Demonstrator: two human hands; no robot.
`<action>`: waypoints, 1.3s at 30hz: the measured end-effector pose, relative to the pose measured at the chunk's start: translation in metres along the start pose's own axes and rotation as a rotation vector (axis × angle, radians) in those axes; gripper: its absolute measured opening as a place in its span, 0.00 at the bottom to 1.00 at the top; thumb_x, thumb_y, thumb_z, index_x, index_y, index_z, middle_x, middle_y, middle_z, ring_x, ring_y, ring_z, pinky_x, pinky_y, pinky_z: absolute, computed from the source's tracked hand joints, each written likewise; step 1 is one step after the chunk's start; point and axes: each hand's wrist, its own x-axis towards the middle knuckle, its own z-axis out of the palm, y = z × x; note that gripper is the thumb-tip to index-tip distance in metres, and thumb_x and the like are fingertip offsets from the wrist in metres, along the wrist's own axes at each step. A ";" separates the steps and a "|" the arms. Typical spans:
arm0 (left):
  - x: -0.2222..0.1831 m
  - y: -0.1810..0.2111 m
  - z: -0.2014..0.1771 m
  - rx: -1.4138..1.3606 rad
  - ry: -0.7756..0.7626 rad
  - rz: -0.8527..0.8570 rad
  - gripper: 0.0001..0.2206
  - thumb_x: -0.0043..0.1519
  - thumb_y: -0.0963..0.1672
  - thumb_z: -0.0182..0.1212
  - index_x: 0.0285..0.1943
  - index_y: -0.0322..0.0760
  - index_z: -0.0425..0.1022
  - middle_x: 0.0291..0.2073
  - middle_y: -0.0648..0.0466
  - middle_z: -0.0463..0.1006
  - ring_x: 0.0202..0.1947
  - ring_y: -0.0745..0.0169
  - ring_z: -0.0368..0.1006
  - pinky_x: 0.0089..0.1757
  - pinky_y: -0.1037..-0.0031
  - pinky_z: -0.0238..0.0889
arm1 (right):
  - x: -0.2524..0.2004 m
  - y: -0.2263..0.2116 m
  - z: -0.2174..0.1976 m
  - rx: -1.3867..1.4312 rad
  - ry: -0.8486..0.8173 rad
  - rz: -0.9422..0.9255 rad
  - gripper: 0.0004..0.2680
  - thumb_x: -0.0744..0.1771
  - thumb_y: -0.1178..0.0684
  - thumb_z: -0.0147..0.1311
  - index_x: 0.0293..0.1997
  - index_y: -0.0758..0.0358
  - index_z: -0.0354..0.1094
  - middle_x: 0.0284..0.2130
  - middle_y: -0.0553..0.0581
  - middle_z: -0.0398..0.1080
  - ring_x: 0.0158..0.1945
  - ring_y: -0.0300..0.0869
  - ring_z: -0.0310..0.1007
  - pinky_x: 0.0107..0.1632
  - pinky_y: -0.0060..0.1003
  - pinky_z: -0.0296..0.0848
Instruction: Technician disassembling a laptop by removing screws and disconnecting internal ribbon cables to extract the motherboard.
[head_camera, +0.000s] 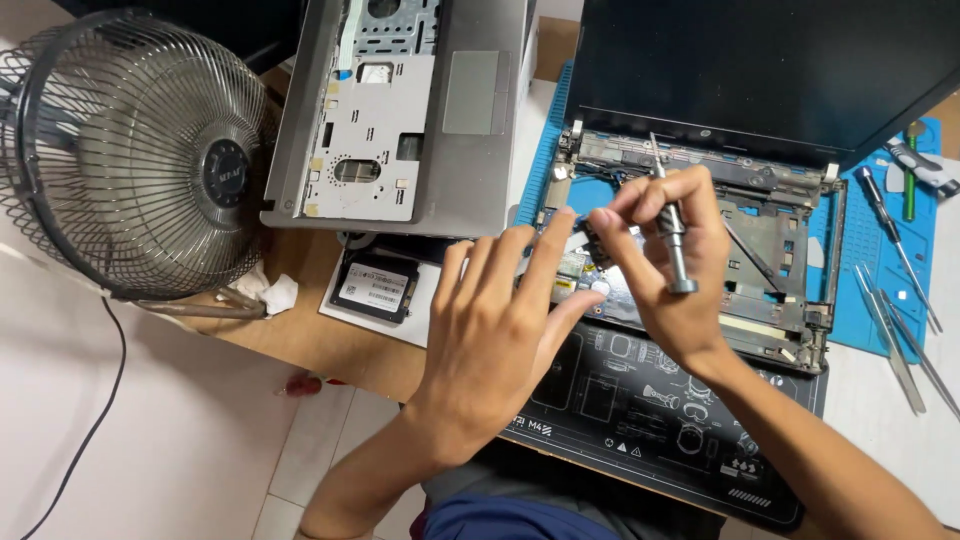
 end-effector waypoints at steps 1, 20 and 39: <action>0.001 -0.002 -0.001 -0.004 0.056 -0.030 0.30 0.61 0.54 0.71 0.67 0.36 0.69 0.45 0.50 0.76 0.43 0.53 0.72 0.47 0.63 0.63 | 0.005 -0.005 0.009 0.005 -0.009 0.019 0.10 0.70 0.64 0.55 0.43 0.57 0.53 0.37 0.56 0.67 0.37 0.38 0.67 0.38 0.29 0.72; 0.004 -0.061 0.003 -0.134 0.208 -0.249 0.20 0.59 0.44 0.70 0.58 0.36 0.71 0.43 0.51 0.79 0.43 0.54 0.76 0.46 0.63 0.63 | 0.049 -0.014 0.077 0.218 -0.168 0.195 0.09 0.69 0.60 0.57 0.39 0.54 0.55 0.33 0.51 0.66 0.32 0.33 0.65 0.36 0.25 0.73; 0.034 -0.131 0.019 0.206 0.213 -0.451 0.24 0.65 0.56 0.67 0.56 0.34 0.77 0.44 0.46 0.74 0.46 0.46 0.70 0.48 0.53 0.60 | 0.048 -0.008 -0.018 -0.184 -0.252 0.143 0.07 0.75 0.50 0.41 0.48 0.63 0.58 0.35 0.55 0.65 0.37 0.40 0.70 0.45 0.33 0.78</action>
